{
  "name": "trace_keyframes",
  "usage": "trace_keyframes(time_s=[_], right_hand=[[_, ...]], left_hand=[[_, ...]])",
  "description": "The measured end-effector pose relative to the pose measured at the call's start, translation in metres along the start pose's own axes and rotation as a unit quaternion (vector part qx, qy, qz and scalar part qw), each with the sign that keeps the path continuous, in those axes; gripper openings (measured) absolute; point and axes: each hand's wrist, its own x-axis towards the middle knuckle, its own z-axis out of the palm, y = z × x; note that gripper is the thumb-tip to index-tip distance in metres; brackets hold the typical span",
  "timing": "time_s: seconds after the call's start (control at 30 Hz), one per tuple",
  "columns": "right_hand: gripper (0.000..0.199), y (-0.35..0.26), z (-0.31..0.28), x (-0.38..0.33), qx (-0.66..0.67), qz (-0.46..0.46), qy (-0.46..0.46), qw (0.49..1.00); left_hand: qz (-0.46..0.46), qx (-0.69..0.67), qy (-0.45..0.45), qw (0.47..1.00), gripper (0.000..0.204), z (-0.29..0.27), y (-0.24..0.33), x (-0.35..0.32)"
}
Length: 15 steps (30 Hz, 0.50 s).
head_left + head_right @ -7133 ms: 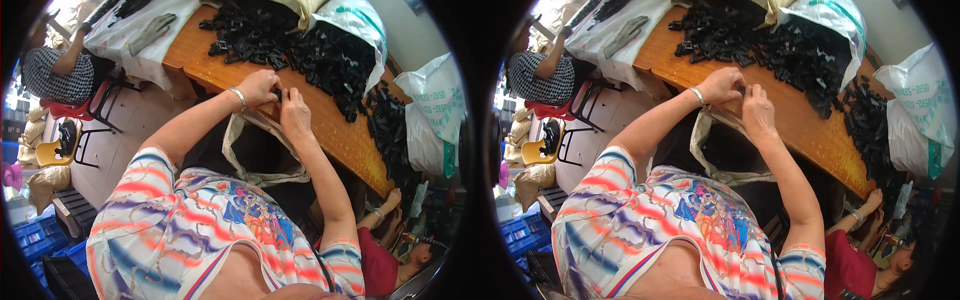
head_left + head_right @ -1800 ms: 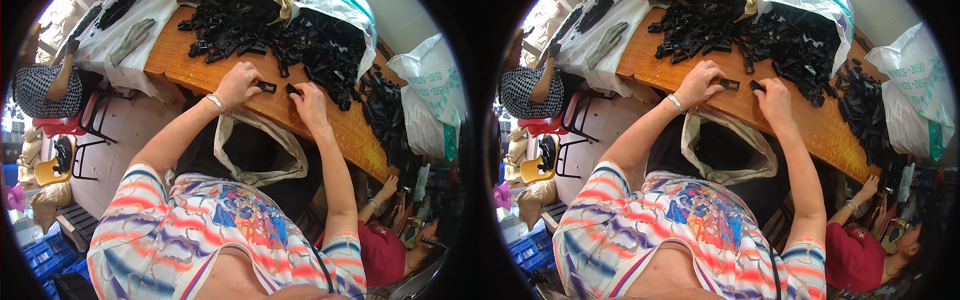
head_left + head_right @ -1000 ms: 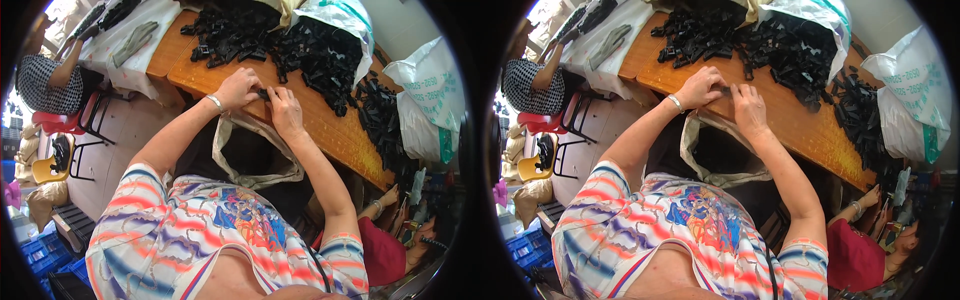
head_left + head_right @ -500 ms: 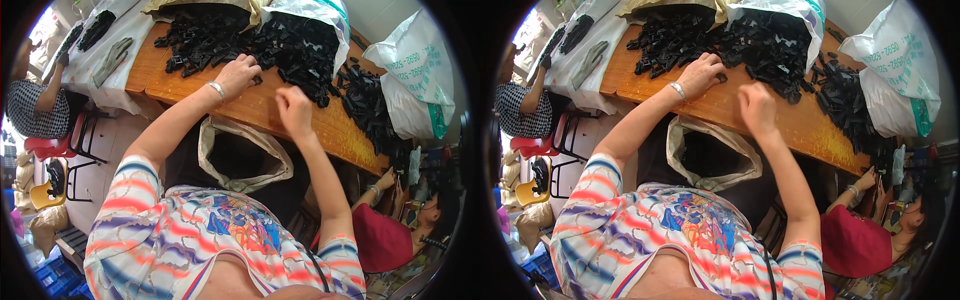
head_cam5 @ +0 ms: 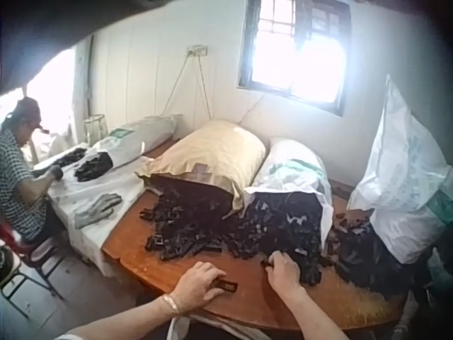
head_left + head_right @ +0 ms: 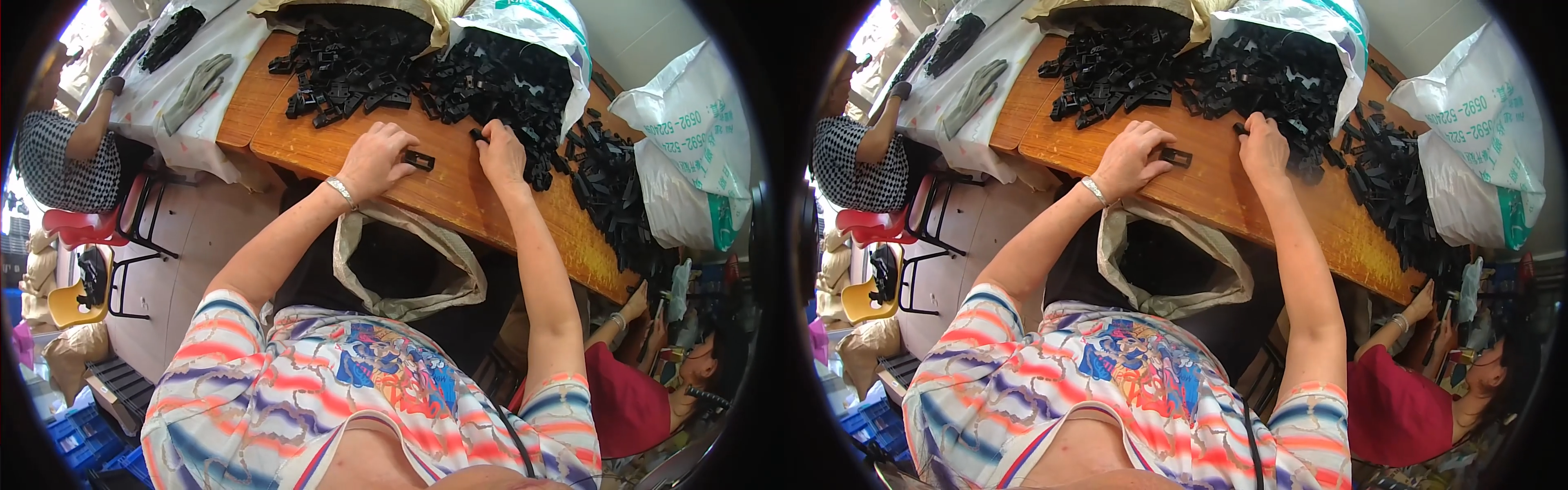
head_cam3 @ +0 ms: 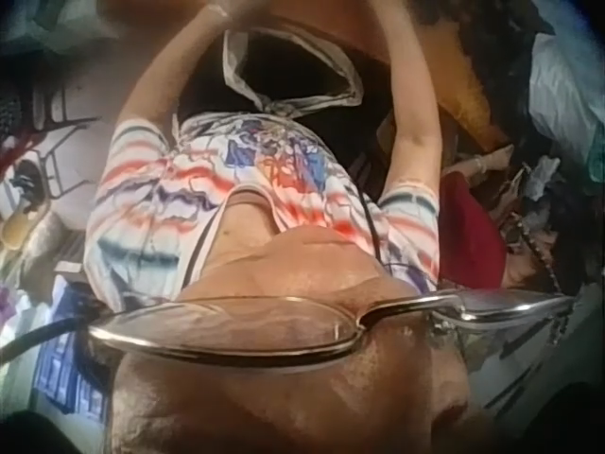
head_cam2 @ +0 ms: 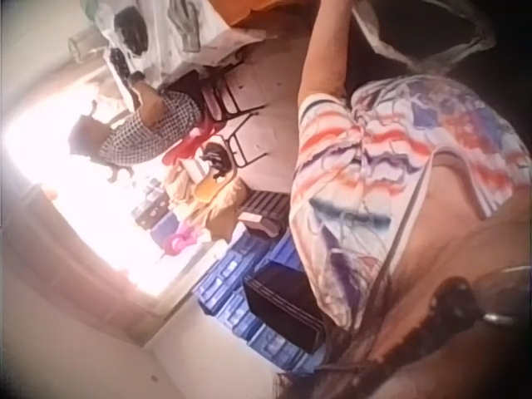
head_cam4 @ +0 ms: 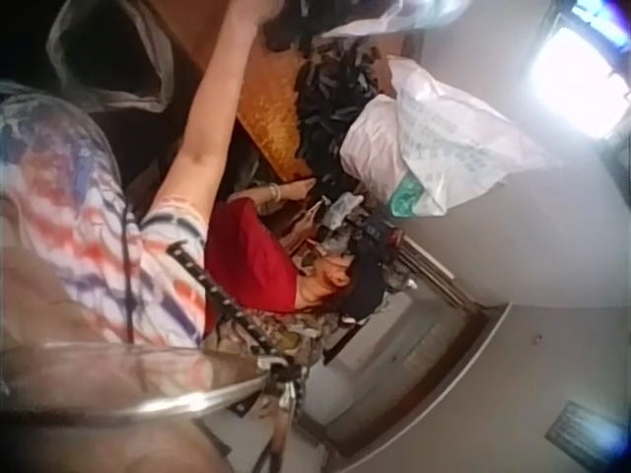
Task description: Sorting small black plastic parts from a pile and placing them into a bag.
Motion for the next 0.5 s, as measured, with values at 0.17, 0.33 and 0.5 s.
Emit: trace_keyframes(time_s=[0.17,0.33,0.5], right_hand=[[0.013,-0.01,-0.005,-0.019,0.306,0.105,-0.179,0.929],[0.019,-0.011,-0.003,-0.026,0.278,0.071,-0.139,0.948],[0.025,-0.022,-0.002,-0.036,0.156,-0.06,-0.056,0.984]], left_hand=[[-0.043,0.007,0.016,0.999,0.027,0.0,-0.004,-0.005],[-0.036,0.004,0.023,0.999,0.026,0.002,-0.004,-0.002],[-0.03,0.009,0.029,0.999,0.024,0.004,-0.005,-0.002]])
